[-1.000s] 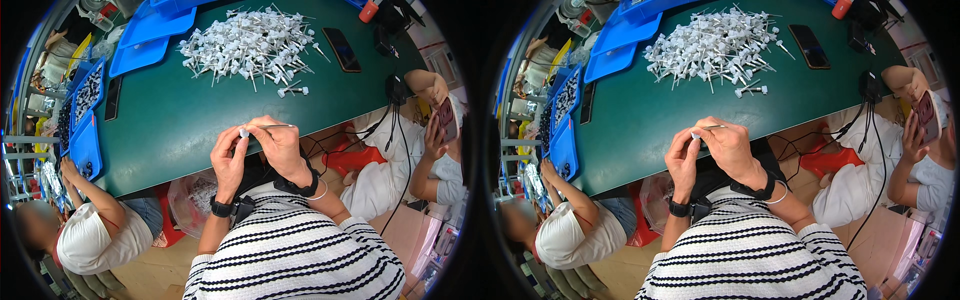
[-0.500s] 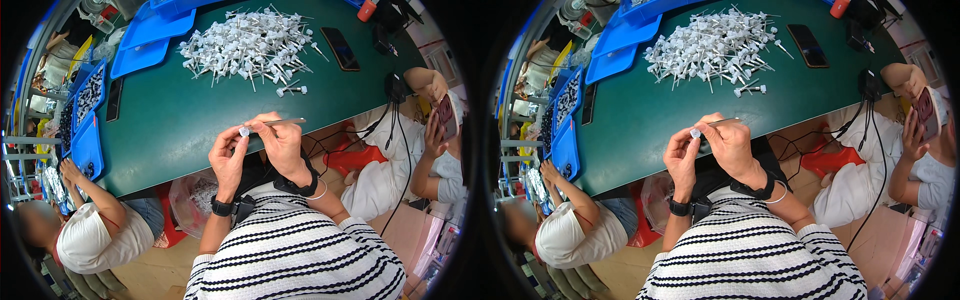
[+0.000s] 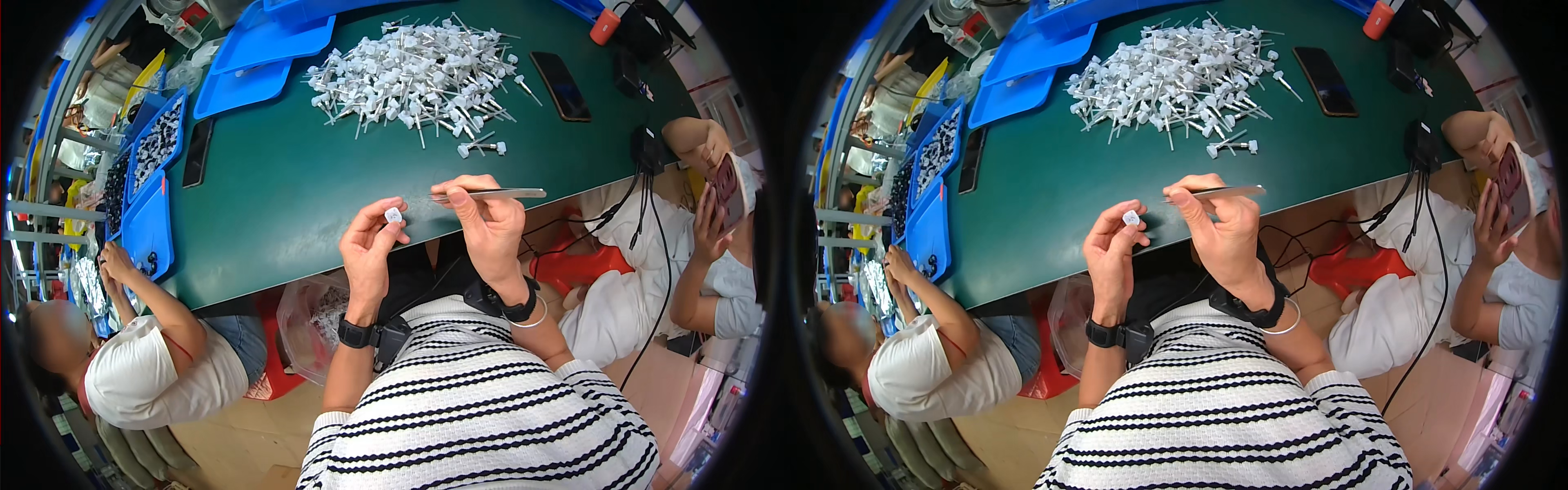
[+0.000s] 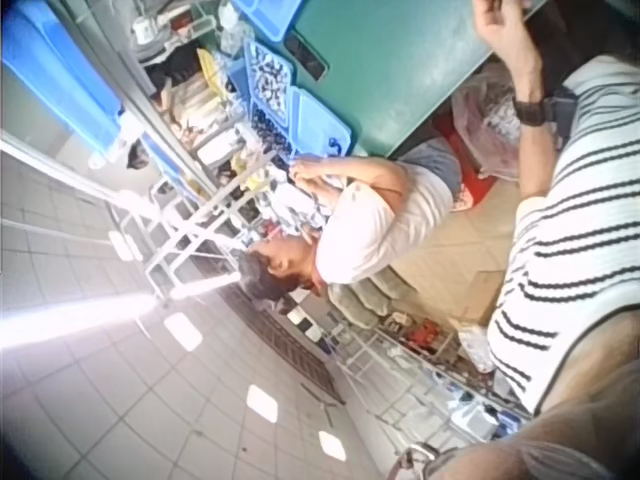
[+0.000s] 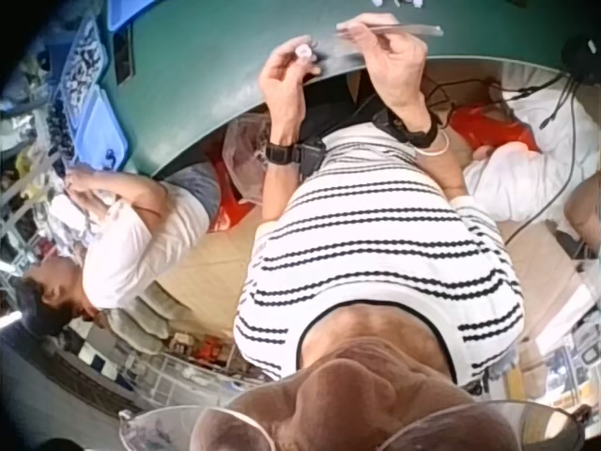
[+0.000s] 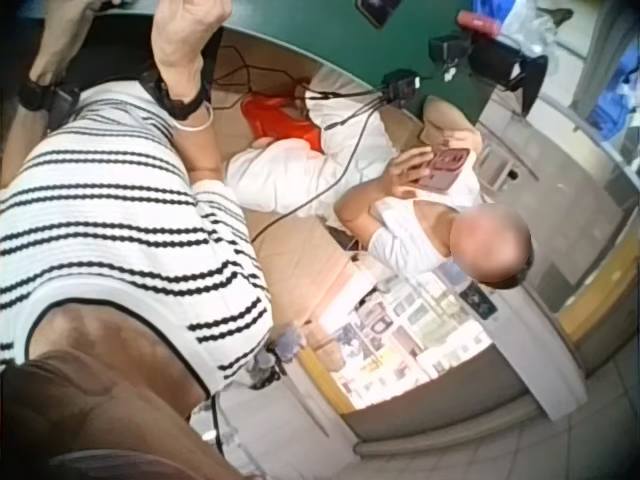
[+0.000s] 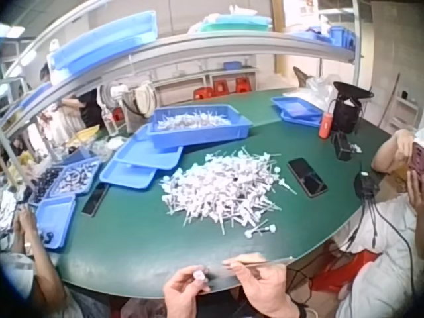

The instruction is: The person uses tweezers to pick up small white plastic components from a pile on a green table and carefully inserts a thin metal pin into each one. The person handles the components one at a time, repeating the insertion process for multiple units.

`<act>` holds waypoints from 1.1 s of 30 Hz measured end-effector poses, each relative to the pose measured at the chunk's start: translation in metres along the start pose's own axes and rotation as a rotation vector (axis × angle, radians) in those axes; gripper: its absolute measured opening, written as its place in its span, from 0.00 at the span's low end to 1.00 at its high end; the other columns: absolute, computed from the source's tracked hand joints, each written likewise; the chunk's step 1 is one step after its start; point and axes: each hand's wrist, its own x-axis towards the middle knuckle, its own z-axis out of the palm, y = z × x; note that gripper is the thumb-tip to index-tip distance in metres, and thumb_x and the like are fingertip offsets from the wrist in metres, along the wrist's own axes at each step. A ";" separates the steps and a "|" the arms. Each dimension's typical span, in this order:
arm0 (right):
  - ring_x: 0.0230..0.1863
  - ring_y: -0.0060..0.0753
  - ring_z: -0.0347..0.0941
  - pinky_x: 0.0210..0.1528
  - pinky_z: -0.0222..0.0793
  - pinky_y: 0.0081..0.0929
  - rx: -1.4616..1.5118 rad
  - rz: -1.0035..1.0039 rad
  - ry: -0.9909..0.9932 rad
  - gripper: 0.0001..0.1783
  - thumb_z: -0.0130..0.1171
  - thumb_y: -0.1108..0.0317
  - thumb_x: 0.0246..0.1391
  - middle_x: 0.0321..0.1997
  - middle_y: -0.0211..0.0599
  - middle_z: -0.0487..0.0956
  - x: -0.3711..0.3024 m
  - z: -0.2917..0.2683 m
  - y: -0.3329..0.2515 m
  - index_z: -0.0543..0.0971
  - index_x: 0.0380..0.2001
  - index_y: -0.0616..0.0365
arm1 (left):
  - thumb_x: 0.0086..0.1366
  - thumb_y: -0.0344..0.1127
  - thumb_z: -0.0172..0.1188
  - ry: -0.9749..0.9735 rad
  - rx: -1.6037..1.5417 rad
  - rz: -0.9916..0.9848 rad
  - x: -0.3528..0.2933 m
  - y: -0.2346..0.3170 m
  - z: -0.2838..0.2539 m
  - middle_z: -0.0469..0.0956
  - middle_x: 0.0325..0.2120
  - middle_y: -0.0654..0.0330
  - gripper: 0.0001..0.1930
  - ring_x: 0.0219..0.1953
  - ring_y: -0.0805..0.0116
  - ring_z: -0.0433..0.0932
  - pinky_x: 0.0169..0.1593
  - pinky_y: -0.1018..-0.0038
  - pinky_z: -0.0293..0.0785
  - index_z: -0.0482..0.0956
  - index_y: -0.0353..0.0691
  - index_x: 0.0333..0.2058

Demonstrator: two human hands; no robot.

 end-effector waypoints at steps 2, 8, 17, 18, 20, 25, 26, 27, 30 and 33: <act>0.29 0.27 0.80 0.31 0.72 0.19 0.006 0.017 0.010 0.09 0.60 0.70 0.59 0.32 0.37 0.82 -0.005 -0.003 0.002 0.80 0.32 0.67 | 0.63 0.24 0.56 0.025 -0.003 -0.009 0.000 0.002 0.002 0.79 0.41 0.54 0.11 0.36 0.74 0.76 0.35 0.80 0.75 0.78 0.32 0.44; 0.31 0.25 0.80 0.32 0.73 0.19 0.028 0.018 -0.003 0.09 0.59 0.69 0.60 0.32 0.37 0.82 -0.012 -0.007 0.000 0.79 0.33 0.68 | 0.63 0.25 0.57 0.055 0.006 -0.005 -0.010 0.007 0.000 0.79 0.39 0.56 0.07 0.33 0.76 0.75 0.34 0.80 0.75 0.79 0.32 0.40; 0.34 0.27 0.80 0.39 0.78 0.23 0.125 0.057 0.043 0.11 0.56 0.69 0.62 0.33 0.39 0.82 -0.012 -0.030 0.006 0.77 0.35 0.69 | 0.62 0.26 0.60 0.254 0.415 -0.099 -0.110 0.059 -0.077 0.80 0.35 0.60 0.06 0.28 0.77 0.76 0.31 0.82 0.72 0.81 0.32 0.37; 0.34 0.27 0.80 0.39 0.78 0.23 0.143 0.069 0.066 0.11 0.56 0.68 0.62 0.33 0.40 0.82 -0.010 -0.035 0.009 0.76 0.36 0.68 | 0.61 0.27 0.61 0.255 0.525 -0.198 -0.124 0.058 -0.101 0.80 0.36 0.61 0.08 0.29 0.77 0.76 0.32 0.82 0.72 0.81 0.32 0.38; 0.34 0.27 0.80 0.39 0.78 0.23 0.097 0.090 0.090 0.11 0.56 0.67 0.63 0.33 0.42 0.82 -0.007 -0.046 0.017 0.76 0.36 0.68 | 0.54 0.25 0.64 0.285 1.152 -0.218 -0.139 0.068 -0.112 0.81 0.36 0.52 0.14 0.31 0.69 0.79 0.37 0.76 0.75 0.81 0.34 0.41; 0.34 0.28 0.80 0.38 0.77 0.22 0.020 0.112 0.172 0.13 0.56 0.65 0.62 0.33 0.41 0.82 0.003 -0.067 0.028 0.76 0.36 0.67 | 0.54 0.23 0.64 0.054 1.103 0.004 -0.087 0.093 -0.061 0.81 0.36 0.53 0.11 0.32 0.64 0.81 0.38 0.77 0.75 0.82 0.34 0.38; 0.34 0.28 0.80 0.38 0.77 0.22 0.011 0.107 0.185 0.13 0.56 0.65 0.62 0.33 0.41 0.82 0.005 -0.071 0.029 0.76 0.36 0.67 | 0.55 0.23 0.64 -0.008 1.040 0.097 -0.064 0.092 -0.032 0.81 0.34 0.54 0.09 0.30 0.64 0.80 0.36 0.77 0.74 0.82 0.34 0.36; 0.33 0.28 0.80 0.38 0.77 0.22 0.004 0.105 0.205 0.13 0.56 0.64 0.62 0.33 0.41 0.82 0.006 -0.074 0.028 0.76 0.36 0.67 | 0.56 0.23 0.62 -0.084 1.083 0.241 -0.040 0.089 -0.002 0.78 0.27 0.56 0.08 0.27 0.67 0.76 0.33 0.77 0.70 0.82 0.34 0.35; 0.33 0.28 0.80 0.38 0.77 0.22 -0.005 0.087 0.231 0.13 0.56 0.64 0.63 0.33 0.41 0.82 0.009 -0.081 0.023 0.76 0.36 0.67 | 0.57 0.23 0.62 -0.316 1.007 0.571 0.034 0.057 0.066 0.76 0.28 0.57 0.04 0.26 0.62 0.75 0.31 0.72 0.71 0.80 0.35 0.33; 0.33 0.28 0.80 0.38 0.76 0.22 -0.007 0.089 0.308 0.13 0.56 0.64 0.63 0.33 0.42 0.82 0.008 -0.093 0.019 0.76 0.36 0.67 | 0.56 0.26 0.61 -0.420 1.205 0.725 0.089 0.006 0.106 0.74 0.29 0.54 0.03 0.36 0.54 0.75 0.37 0.62 0.72 0.80 0.35 0.30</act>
